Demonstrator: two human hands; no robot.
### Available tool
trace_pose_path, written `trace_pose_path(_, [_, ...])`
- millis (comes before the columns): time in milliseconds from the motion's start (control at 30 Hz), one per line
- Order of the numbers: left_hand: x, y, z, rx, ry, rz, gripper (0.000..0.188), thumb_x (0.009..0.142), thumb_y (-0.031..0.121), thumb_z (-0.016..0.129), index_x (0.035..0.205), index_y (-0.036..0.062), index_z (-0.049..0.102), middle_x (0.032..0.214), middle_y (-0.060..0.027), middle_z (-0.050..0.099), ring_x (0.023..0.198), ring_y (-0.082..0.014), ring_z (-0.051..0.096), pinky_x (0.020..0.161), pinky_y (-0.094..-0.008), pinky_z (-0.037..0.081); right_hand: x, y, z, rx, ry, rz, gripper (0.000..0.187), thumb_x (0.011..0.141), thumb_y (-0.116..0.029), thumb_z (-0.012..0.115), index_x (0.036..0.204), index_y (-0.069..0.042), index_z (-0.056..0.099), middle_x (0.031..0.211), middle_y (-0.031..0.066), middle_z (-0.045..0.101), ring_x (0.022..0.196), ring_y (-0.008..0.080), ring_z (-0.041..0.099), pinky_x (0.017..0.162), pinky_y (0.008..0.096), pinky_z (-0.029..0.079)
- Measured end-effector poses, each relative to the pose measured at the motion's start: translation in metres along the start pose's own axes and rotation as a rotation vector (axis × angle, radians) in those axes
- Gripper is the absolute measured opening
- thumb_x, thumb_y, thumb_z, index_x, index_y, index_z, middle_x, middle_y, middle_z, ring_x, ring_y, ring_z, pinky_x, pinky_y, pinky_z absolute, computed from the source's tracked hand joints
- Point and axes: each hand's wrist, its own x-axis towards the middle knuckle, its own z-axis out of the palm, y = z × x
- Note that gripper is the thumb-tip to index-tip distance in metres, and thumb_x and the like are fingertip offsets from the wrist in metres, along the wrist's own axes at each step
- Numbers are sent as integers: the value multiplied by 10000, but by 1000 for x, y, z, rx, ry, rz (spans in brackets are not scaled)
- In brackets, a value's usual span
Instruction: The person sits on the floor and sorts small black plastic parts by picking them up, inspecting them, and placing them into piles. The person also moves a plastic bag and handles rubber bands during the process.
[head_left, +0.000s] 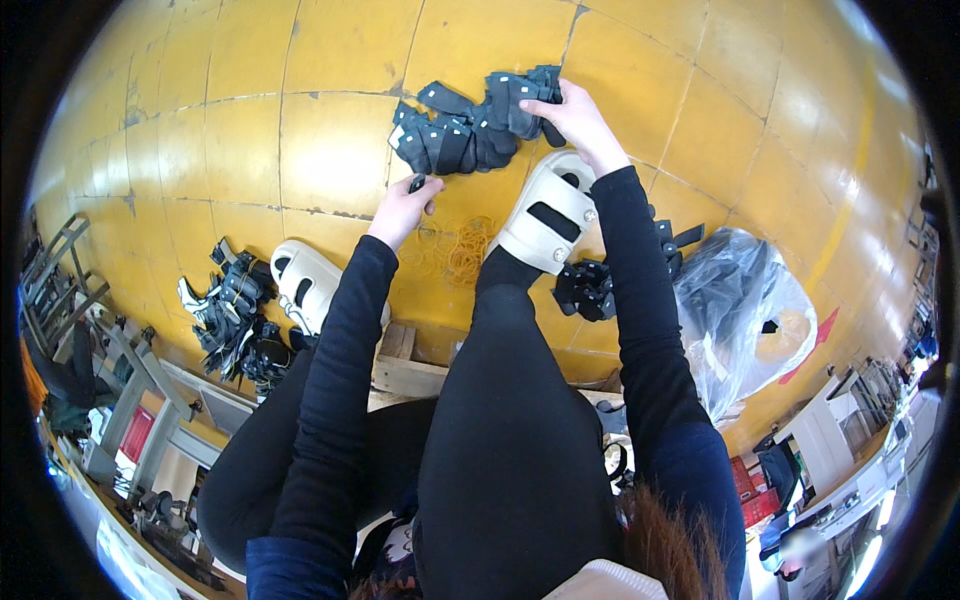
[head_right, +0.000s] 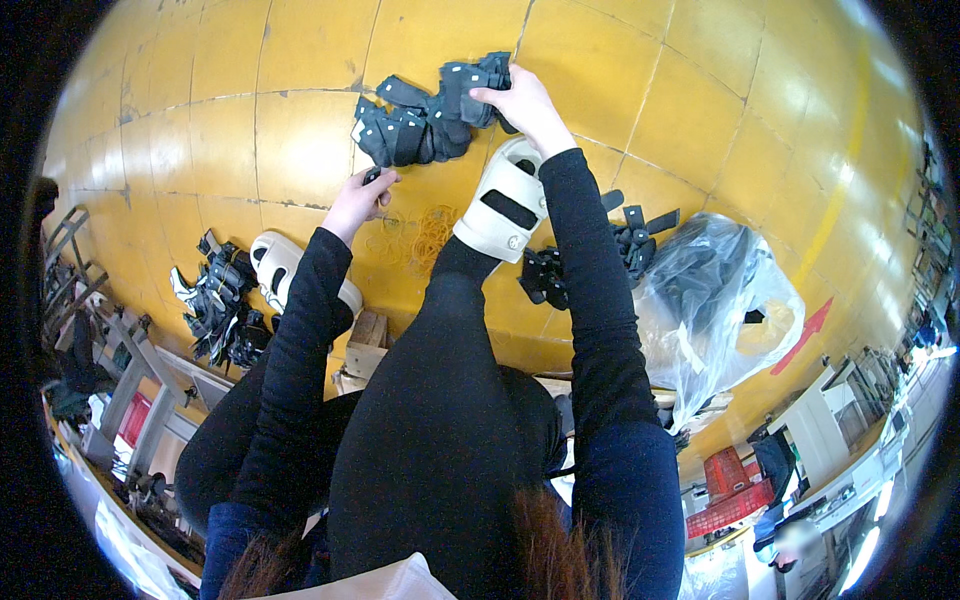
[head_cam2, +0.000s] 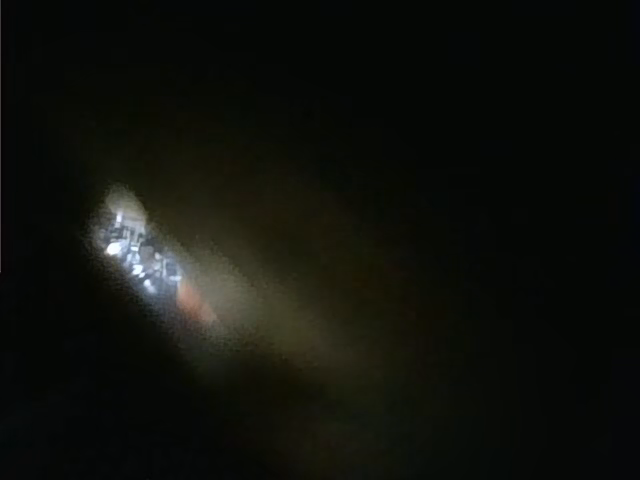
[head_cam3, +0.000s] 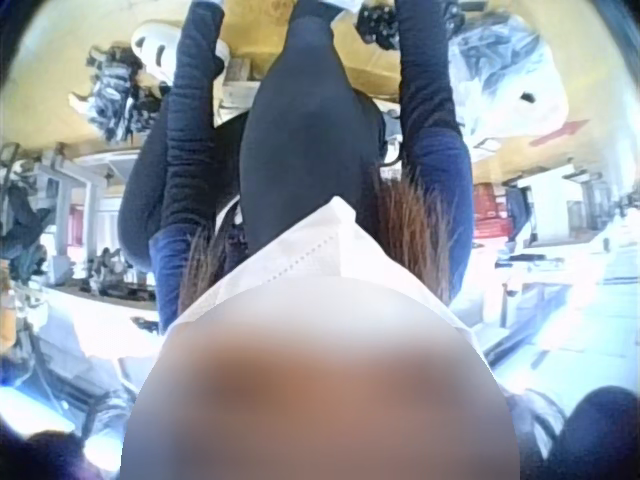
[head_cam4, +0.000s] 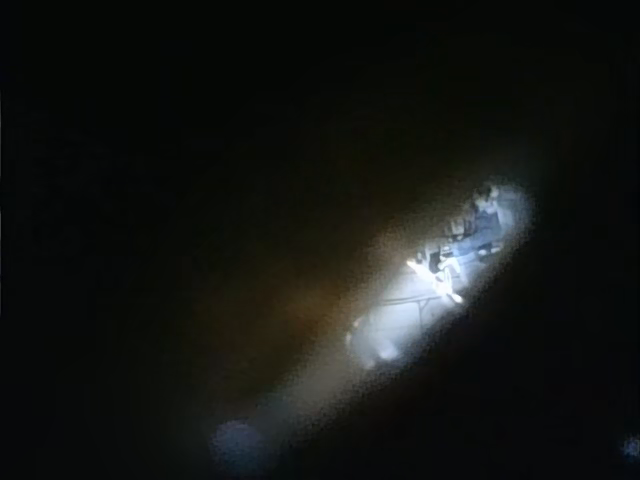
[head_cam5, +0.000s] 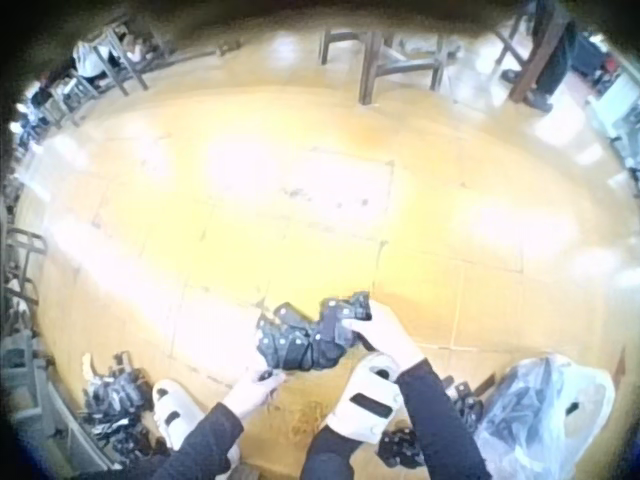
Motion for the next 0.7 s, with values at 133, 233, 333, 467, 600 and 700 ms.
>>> trace_pose_path(133, [-3,0,1,-16,3,7,237,883,293,599,943,68,647,634,28,525,540,-51,414,504,-217,322,-3,30,-4,-54,81,-48,392,809,-120,685,1141,48,561,1040,135,649,950,183,606,857,288,464])
trace_pose_path(233, [-4,-2,4,-21,-18,-18,238,881,291,604,947,66,645,642,27,533,552,-55,427,513,-222,328,-12,46,-13,109,179,-97,407,828,-28,631,1222,22,539,1089,140,632,980,185,607,882,295,470])
trace_pose_path(333, [-2,-3,6,-13,-30,-8,237,880,285,605,953,62,643,650,25,539,564,-62,440,527,-229,336,-25,52,-24,48,312,-26,421,830,-14,626,1244,-19,551,1091,116,637,987,174,610,878,299,484])
trace_pose_path(467, [0,-4,8,-28,-30,21,248,882,277,601,960,44,639,653,18,539,585,-68,453,556,-229,344,-34,44,-24,-147,474,-166,403,795,-49,648,1193,-41,589,1095,136,641,963,222,632,841,340,511])
trace_pose_path(600, [3,-6,8,3,-39,46,215,915,283,577,993,87,621,652,42,497,444,-18,331,420,-193,246,-29,29,-8,-263,411,-338,445,810,-130,657,1239,-72,555,1205,157,583,1107,307,556,951,384,448])
trace_pose_path(700, [5,-6,7,-22,-64,19,214,914,281,575,992,88,626,652,42,497,453,-19,337,427,-190,250,-21,18,16,-574,443,-546,553,837,-263,643,1343,-126,468,1368,163,465,1285,392,391,1074,438,323])
